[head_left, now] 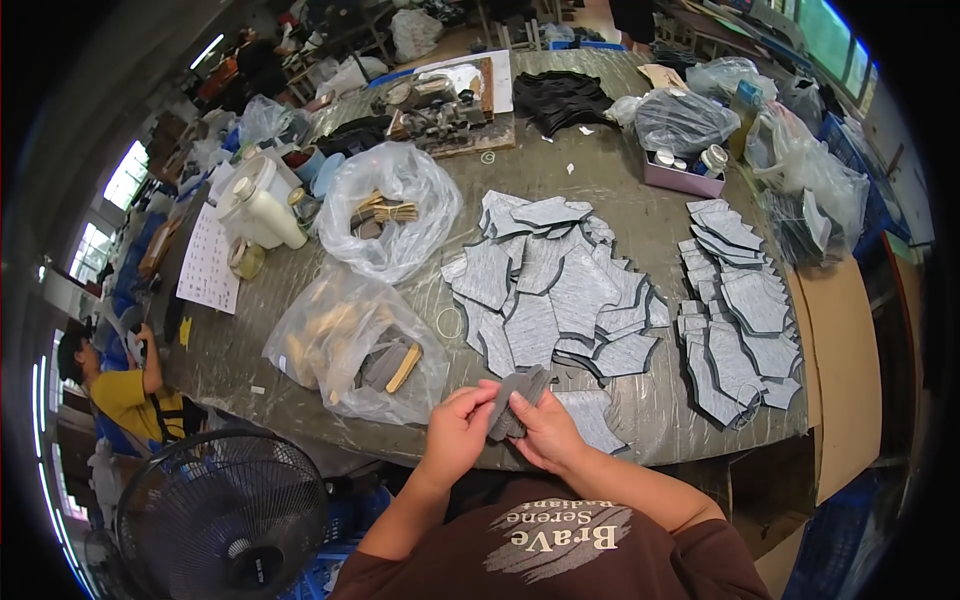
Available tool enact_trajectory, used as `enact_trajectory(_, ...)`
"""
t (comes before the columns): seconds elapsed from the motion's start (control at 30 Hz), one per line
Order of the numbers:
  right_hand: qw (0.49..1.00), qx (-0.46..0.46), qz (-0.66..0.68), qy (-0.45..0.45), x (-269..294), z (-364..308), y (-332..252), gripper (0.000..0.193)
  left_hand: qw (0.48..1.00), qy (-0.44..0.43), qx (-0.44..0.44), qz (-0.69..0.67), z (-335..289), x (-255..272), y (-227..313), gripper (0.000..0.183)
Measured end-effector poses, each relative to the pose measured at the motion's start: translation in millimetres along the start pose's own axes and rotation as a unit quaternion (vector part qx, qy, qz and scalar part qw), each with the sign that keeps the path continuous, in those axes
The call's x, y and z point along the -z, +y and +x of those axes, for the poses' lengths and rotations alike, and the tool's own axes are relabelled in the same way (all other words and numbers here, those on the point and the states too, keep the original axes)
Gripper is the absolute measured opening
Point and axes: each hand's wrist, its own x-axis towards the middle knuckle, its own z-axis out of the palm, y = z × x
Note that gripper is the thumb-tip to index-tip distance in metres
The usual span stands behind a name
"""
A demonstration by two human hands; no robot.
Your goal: Sorting and stacking pre-cut fabric shoe components on a workbench in a factory setting.
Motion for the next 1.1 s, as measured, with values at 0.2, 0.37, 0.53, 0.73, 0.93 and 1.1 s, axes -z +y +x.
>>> enact_trajectory(0.2,0.999,0.013,-0.03,0.001,5.0,1.3,5.7,0.029,0.998,-0.036,-0.034,0.035,-2.4,-6.7,-2.1,0.017)
enact_trajectory(0.37,0.992,0.059,-0.107,0.012,2.2,0.5,9.0,0.023,0.969,-0.051,0.127,-0.207,-8.3,-18.6,-6.1,0.02)
enact_trajectory(0.53,0.855,0.196,-0.476,0.053,8.9,-1.1,9.7,0.031,0.939,-0.119,0.204,-0.25,-16.1,-17.8,-17.3,0.025)
enact_trajectory(0.73,0.795,0.29,-0.528,0.064,5.8,-2.8,9.9,0.032,0.888,-0.113,0.266,-0.357,-16.1,-23.1,-0.4,0.025)
enact_trajectory(0.93,0.824,0.277,-0.493,0.026,10.4,-2.7,11.7,0.034,0.993,-0.1,0.047,0.033,-21.5,-2.1,5.0,0.015)
enact_trajectory(1.1,0.725,0.29,-0.625,-0.007,-1.3,1.3,-3.5,0.044,0.915,-0.087,-0.163,0.358,-13.6,25.5,-2.0,0.018)
